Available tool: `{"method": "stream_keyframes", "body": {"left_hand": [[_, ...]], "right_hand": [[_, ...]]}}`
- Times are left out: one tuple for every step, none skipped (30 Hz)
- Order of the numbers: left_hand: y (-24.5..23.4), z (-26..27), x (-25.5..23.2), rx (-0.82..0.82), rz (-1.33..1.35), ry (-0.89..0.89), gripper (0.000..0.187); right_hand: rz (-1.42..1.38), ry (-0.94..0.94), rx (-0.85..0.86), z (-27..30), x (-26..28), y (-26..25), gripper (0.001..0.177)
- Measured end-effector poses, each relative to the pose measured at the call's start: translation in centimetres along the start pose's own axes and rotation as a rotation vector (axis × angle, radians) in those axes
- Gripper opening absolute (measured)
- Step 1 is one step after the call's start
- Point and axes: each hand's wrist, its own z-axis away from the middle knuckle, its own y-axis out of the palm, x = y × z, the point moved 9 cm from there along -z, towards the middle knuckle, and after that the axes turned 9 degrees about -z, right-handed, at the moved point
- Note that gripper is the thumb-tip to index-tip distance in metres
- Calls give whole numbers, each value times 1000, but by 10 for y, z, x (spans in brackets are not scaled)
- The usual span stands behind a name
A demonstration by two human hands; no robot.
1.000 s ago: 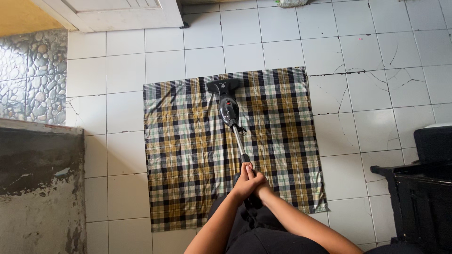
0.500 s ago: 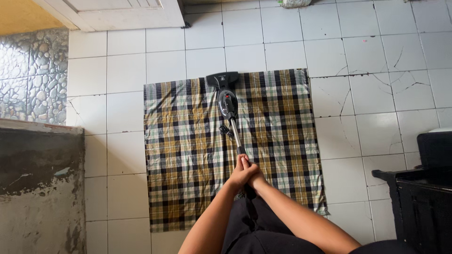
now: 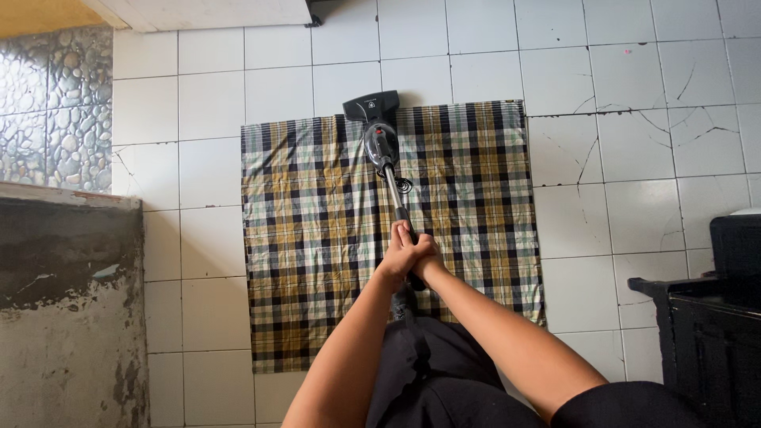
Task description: The person vacuums the tiled floor and a small plaid rug using a vacuum cleaner.
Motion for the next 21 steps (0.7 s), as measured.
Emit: {"method": "stream_keyframes", "body": {"left_hand": [[0, 0, -6, 2, -13, 17, 71], [0, 0, -11, 3, -25, 35, 71], [1, -4, -18, 20, 2, 58, 71], [1, -9, -27, 36, 29, 81, 71], [-3, -14, -34, 48, 53, 105, 71], [-7, -18, -38, 53, 49, 107, 71], [-10, -24, -44, 60, 42, 111, 72], [-13, -29, -47, 68, 36, 115, 73], [-15, -30, -54, 54, 29, 175, 75], [-16, -29, -60, 40, 23, 236, 77], [-19, -24, -63, 29, 16, 293, 80], [-21, -18, -61, 65, -3, 263, 88], [-23, -10, -62, 102, -22, 233, 96], [-25, 1, -63, 139, -41, 203, 104], [-26, 16, -65, 162, -59, 181, 106], [-25, 31, -64, 186, -78, 158, 109], [-23, 45, -64, 212, -97, 134, 111], [-25, 58, -67, 224, -110, 165, 111], [-27, 72, -65, 236, -121, 192, 110], [-29, 85, -62, 248, -133, 219, 109], [-33, 97, -55, 253, -148, 221, 109]], "right_hand": [[-13, -7, 1, 1, 5, -2, 67], [-17, -13, -6, 1, 10, -4, 66], [-26, -23, -6, 0, 17, -4, 64], [-108, -57, 23, -2, 27, -4, 64], [-192, -93, 57, -4, 39, -1, 65], [-276, -129, 92, -4, 51, 3, 66], [-298, -91, 97, -3, 56, 7, 64], [-321, -53, 102, 0, 60, 10, 62], [-345, -21, 105, 4, 67, 13, 61], [-331, -31, 100, 9, 75, 14, 61], [-319, -37, 93, 18, 77, 13, 61], [-306, -43, 86, 26, 78, 13, 61], [-282, -43, 82, 35, 78, 12, 61], [-258, -42, 78, 44, 75, 12, 61], [-236, -45, 74, 54, 71, 13, 62], [-273, -53, 86, 63, 67, 16, 61], [-309, -59, 95, 73, 61, 19, 60], [-344, -65, 105, 80, 57, 23, 59], [-313, -82, 86, 88, 53, 26, 60], [-282, -99, 66, 96, 48, 29, 61], [-249, -113, 47, 105, 43, 33, 62]]}}
